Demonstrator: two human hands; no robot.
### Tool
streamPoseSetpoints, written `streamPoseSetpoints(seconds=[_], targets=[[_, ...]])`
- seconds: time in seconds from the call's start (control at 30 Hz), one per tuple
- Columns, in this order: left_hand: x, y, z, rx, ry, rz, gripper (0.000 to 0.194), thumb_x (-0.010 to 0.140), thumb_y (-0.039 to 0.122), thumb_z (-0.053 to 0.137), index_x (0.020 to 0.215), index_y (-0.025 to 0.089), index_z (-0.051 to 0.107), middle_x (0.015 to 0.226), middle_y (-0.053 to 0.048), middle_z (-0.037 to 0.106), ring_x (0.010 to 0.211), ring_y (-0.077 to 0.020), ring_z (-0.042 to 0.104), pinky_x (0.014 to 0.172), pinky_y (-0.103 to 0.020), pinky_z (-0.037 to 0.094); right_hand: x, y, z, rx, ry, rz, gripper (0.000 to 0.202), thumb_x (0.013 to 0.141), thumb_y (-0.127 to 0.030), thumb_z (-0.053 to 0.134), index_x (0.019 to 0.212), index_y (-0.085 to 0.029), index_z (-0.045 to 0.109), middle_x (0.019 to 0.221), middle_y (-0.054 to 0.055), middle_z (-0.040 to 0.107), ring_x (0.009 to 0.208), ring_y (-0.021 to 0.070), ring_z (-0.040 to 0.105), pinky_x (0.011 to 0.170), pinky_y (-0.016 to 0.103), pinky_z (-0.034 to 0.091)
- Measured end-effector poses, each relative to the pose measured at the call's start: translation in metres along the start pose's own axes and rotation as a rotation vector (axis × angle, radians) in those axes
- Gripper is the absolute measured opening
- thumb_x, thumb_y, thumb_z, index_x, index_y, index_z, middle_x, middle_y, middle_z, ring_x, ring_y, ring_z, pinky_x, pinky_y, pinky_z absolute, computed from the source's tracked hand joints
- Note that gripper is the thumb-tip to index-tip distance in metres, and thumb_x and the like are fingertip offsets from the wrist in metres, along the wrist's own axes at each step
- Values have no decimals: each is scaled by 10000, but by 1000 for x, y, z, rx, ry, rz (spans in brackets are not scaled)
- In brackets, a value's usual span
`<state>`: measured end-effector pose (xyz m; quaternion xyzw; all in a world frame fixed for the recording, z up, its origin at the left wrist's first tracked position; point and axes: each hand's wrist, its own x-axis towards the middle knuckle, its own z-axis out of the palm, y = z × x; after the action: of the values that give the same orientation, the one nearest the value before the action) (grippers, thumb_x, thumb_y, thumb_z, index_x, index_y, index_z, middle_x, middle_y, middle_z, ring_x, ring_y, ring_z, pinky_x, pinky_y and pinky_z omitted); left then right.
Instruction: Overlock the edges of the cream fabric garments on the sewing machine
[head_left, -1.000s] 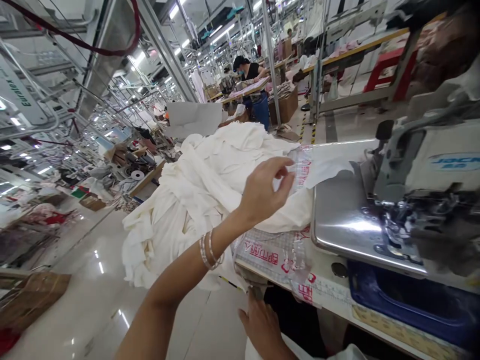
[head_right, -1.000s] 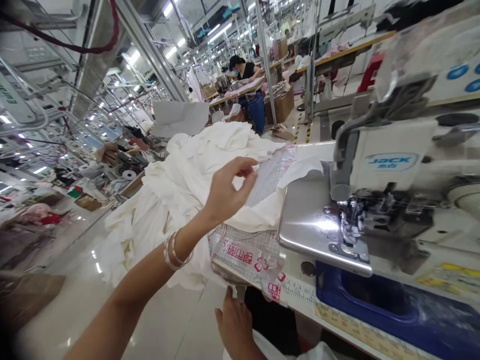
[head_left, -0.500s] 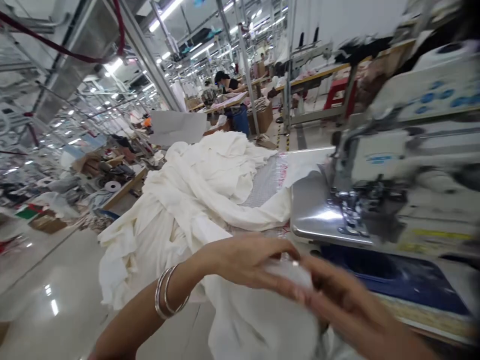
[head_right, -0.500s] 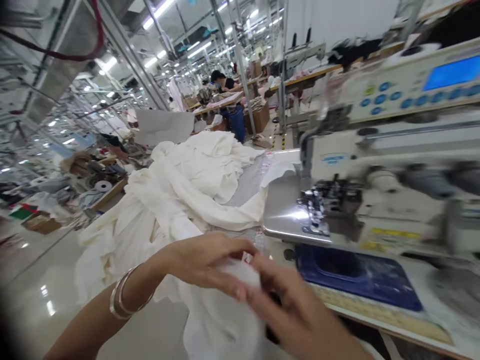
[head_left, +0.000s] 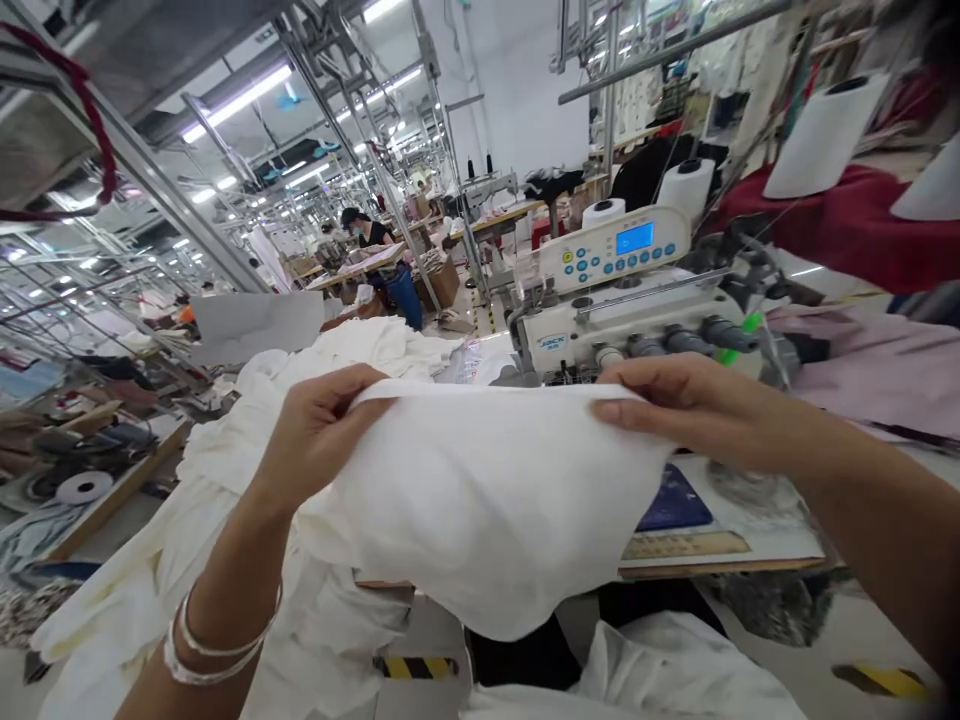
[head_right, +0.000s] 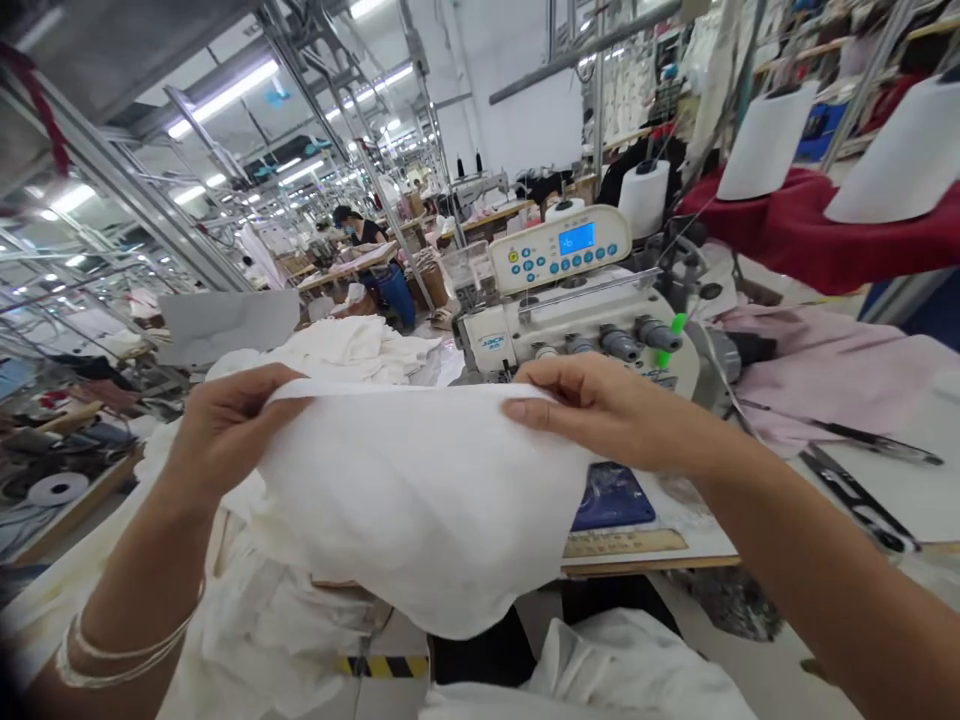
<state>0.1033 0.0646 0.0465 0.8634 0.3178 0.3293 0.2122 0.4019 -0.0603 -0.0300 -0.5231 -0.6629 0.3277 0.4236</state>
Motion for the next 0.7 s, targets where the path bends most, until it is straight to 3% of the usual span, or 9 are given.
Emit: streamPoseSetpoints(seconds=[0.13,0.27,0.4,0.53,0.6,0.7], targets=[[-2,-1,-10,-21,226,-80,127,791,257,615,746,141,641,650,53,540,580,-49,416,497,-140,311,9,-12,-8,-7,132,-50,350,879,-476,568,715,-169,609,590,-65,458,505,61,419,424,170,280],[-5,-6,-15,-40,310,-164,156,804,264,609,759,115,624,650,59,507,604,-39,413,536,-131,302,14,-19,-13,-137,289,-104,297,856,-389,617,664,-162,606,576,-69,416,518,57,370,432,173,248],[-17,-26,-14,-86,207,-203,245,763,376,654,766,133,621,681,39,540,602,-65,443,507,-144,330,5,-11,-5,-47,330,-46,239,830,-393,647,813,-157,682,651,-37,537,579,91,464,475,187,323],[-34,-49,-2,-27,-12,-234,307,784,443,609,717,144,613,619,19,549,538,-97,471,454,-178,346,-12,15,24,-6,364,12,265,848,-409,609,779,-169,698,690,7,624,601,133,524,505,219,395],[-34,-60,7,55,-98,-225,314,830,431,536,713,151,616,625,10,565,544,-112,497,464,-190,372,-15,32,42,4,414,65,309,861,-429,563,792,-166,711,644,10,624,549,140,511,473,234,386],[-22,-74,26,165,-87,-192,214,829,299,503,725,166,634,660,0,607,614,-144,556,543,-220,441,-9,55,64,-17,545,162,356,844,-466,551,825,-155,722,640,31,640,558,172,527,486,264,396]])
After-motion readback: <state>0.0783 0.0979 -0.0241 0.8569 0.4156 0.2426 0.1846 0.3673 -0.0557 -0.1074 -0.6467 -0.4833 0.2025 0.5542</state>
